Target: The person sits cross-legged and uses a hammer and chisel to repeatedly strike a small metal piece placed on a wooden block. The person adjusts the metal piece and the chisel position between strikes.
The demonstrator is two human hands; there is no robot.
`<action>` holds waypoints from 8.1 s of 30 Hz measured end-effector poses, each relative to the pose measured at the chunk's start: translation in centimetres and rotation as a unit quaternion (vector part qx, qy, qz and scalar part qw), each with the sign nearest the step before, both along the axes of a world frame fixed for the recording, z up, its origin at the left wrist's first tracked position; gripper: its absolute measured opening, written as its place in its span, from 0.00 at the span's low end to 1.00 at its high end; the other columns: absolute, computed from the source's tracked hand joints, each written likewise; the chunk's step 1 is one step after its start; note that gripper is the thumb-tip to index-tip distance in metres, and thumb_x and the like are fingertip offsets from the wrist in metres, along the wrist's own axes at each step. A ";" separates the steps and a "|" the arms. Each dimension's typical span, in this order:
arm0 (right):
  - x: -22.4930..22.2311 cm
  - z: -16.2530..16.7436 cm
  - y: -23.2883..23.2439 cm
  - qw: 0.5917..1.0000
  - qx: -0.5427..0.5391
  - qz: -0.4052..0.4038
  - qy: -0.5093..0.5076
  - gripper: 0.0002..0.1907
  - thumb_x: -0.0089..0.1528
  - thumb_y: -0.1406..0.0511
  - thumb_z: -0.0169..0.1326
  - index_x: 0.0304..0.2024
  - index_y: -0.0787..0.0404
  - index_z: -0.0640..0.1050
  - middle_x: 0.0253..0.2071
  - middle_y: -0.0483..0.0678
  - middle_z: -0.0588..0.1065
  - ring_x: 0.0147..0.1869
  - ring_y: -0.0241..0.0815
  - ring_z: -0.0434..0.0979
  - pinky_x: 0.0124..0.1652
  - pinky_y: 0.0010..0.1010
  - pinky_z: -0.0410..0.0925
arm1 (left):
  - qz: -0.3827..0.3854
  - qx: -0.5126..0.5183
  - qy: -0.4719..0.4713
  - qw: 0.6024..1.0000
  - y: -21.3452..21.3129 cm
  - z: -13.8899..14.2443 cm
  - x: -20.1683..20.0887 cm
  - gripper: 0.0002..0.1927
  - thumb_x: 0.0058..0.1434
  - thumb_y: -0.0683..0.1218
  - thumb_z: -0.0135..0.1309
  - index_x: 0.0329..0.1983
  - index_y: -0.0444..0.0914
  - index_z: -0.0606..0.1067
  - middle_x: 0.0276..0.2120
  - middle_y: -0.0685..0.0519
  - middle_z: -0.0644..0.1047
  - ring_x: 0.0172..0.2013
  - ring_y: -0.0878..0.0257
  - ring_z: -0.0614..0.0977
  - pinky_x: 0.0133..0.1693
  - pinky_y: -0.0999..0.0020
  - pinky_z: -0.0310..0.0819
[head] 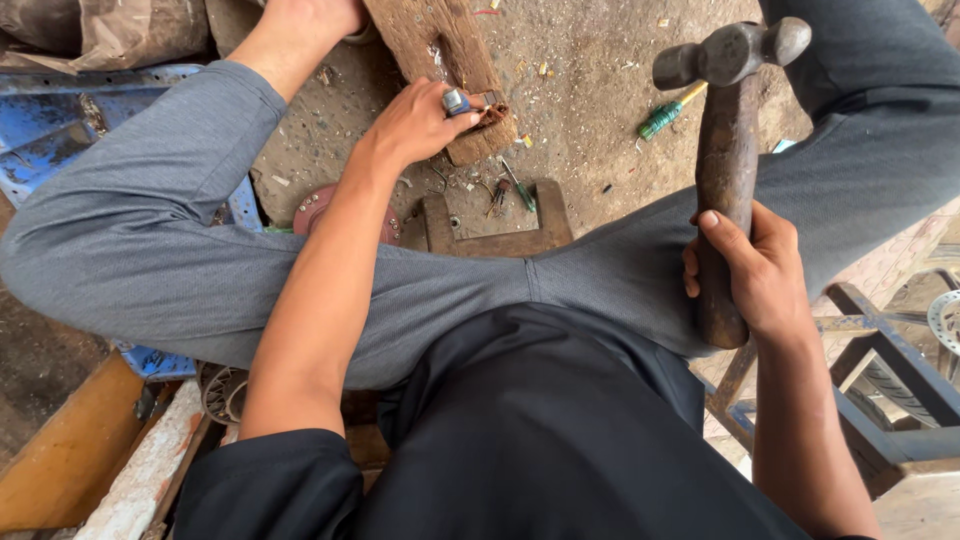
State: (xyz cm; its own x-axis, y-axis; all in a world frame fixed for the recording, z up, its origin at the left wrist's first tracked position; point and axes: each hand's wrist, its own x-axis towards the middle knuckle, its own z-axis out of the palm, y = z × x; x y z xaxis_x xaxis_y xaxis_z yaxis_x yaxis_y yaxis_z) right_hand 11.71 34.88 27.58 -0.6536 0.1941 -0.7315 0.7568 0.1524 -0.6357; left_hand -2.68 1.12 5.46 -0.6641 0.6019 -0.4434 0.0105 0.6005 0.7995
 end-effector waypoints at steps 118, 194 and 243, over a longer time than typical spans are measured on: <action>-5.7 -1.1 -5.1 0.947 0.033 0.314 0.063 0.22 0.62 0.52 0.52 0.45 0.63 0.72 0.26 0.61 0.80 0.24 0.61 0.79 0.26 0.48 0.73 | 0.026 0.086 0.286 0.954 0.0 -7.2 6.5 0.28 0.55 0.36 0.55 0.62 0.36 0.75 0.57 0.44 0.80 0.42 0.51 0.86 0.41 0.61 0.83; 3.5 2.6 5.6 0.985 0.059 -0.144 0.072 0.10 0.76 0.64 0.50 0.48 0.67 0.71 0.26 0.54 0.72 0.26 0.43 0.72 0.30 0.32 0.69 | -0.332 -0.234 0.284 0.869 4.2 0.0 -1.4 0.09 0.63 0.41 0.53 0.32 0.39 0.83 0.35 0.43 0.83 0.39 0.50 0.86 0.38 0.56 0.80; -5.2 -6.1 -6.3 0.996 -0.041 -0.066 -0.037 0.21 0.71 0.54 0.53 0.38 0.67 0.71 0.25 0.50 0.73 0.22 0.41 0.75 0.22 0.34 0.69 | 0.067 -0.091 0.109 0.988 1.1 -1.6 -0.6 0.19 0.69 0.55 0.62 0.46 0.34 0.77 0.43 0.43 0.79 0.45 0.46 0.81 0.48 0.50 0.73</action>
